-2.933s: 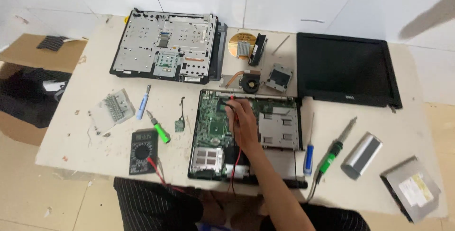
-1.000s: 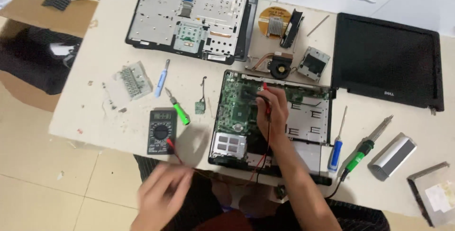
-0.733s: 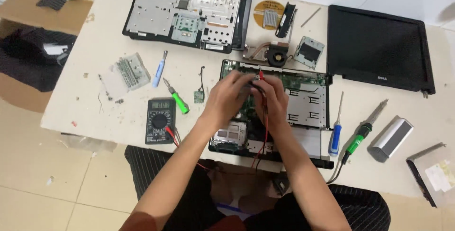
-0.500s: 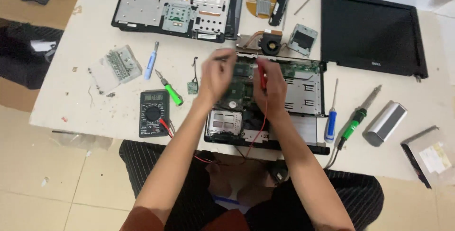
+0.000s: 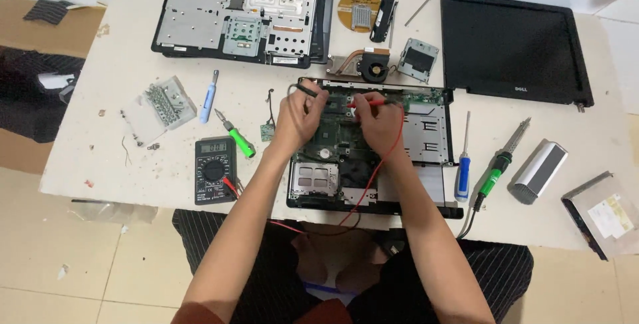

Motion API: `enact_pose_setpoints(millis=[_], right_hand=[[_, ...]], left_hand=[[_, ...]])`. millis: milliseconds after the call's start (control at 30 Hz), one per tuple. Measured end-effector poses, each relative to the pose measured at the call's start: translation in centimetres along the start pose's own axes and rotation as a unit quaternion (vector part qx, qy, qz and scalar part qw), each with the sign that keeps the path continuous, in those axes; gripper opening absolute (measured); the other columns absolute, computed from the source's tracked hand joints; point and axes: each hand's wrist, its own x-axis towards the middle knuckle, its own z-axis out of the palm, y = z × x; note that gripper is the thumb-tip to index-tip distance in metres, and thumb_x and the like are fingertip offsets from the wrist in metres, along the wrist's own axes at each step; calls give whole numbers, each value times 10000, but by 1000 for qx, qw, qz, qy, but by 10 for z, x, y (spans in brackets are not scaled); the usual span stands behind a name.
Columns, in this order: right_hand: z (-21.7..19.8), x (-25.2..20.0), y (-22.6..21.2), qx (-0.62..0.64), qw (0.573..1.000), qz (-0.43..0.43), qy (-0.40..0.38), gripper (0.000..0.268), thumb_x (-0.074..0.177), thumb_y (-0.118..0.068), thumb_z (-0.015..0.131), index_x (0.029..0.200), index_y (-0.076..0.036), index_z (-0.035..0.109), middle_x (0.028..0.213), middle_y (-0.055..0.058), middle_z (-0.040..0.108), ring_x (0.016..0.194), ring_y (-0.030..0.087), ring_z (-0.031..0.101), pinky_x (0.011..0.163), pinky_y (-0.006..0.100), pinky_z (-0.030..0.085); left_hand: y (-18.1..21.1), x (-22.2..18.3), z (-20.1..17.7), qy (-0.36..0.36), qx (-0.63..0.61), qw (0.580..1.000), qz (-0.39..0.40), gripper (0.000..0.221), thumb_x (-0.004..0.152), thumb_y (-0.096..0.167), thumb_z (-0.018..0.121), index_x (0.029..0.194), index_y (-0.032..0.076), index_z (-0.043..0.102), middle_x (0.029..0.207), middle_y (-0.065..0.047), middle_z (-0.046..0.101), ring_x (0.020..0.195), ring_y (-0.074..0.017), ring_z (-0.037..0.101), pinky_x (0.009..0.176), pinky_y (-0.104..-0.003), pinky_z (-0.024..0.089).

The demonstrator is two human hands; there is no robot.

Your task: Diagnosing a laptop motherboard using a digital multimeter to check electrical components

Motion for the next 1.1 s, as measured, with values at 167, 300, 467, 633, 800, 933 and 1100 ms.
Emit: enact_pose_setpoints(millis=[167, 300, 467, 633, 800, 933, 1100], right_hand=[[7, 2, 1, -48, 998, -32, -40, 270, 1051, -299, 538, 918, -86, 637, 635, 138, 653, 653, 352, 668, 631, 420, 505], [12, 11, -12, -49, 995, -37, -83, 285, 1055, -254, 488, 892, -41, 582, 677, 225, 640, 692, 436, 659, 637, 455, 493], [21, 19, 6, -74, 991, -73, -86, 251, 1028, -242, 549, 906, -24, 576, 703, 248, 615, 731, 476, 638, 655, 488, 491], [21, 17, 5, -77, 990, -107, -52, 220, 1022, -221, 554, 898, -41, 579, 695, 224, 619, 783, 447, 669, 830, 460, 472], [26, 14, 17, -22, 996, -58, -57, 279, 1038, -294, 537, 846, -92, 545, 613, 171, 570, 623, 395, 627, 598, 408, 472], [24, 14, 7, -23, 996, -60, -65, 206, 1002, -240, 584, 869, -85, 560, 631, 207, 573, 667, 449, 622, 586, 442, 470], [22, 13, 3, -39, 996, -56, -54, 236, 1037, -264, 552, 884, -84, 555, 661, 206, 592, 683, 447, 620, 601, 459, 482]], left_hand=[[0, 1, 5, -14, 39, 999, -3, 167, 976, 235, 609, 937, 74, 631, 575, -138, 586, 616, -371, 635, 585, -437, 505], [0, 2, 3, -28, 75, 996, 26, 122, 958, 213, 635, 962, 91, 638, 661, -157, 602, 757, -411, 650, 674, -486, 522], [-12, 5, 9, -20, 74, 996, 45, 97, 956, 183, 636, 959, 88, 620, 687, -146, 630, 772, -382, 654, 695, -469, 531], [-7, 3, 8, -4, 64, 996, 68, 87, 961, 150, 633, 909, 80, 628, 635, -113, 619, 701, -312, 653, 668, -383, 545], [-16, 1, 9, 21, 74, 990, 119, 105, 933, 154, 676, 904, 82, 605, 576, -135, 570, 683, -354, 632, 640, -413, 530], [-11, 1, 6, 33, 48, 991, 119, 104, 962, 156, 644, 885, 92, 619, 550, -90, 572, 637, -300, 625, 625, -350, 527], [0, 1, 3, 28, 59, 992, 110, 95, 947, 114, 653, 867, 77, 619, 551, -106, 584, 626, -291, 621, 601, -343, 518]])
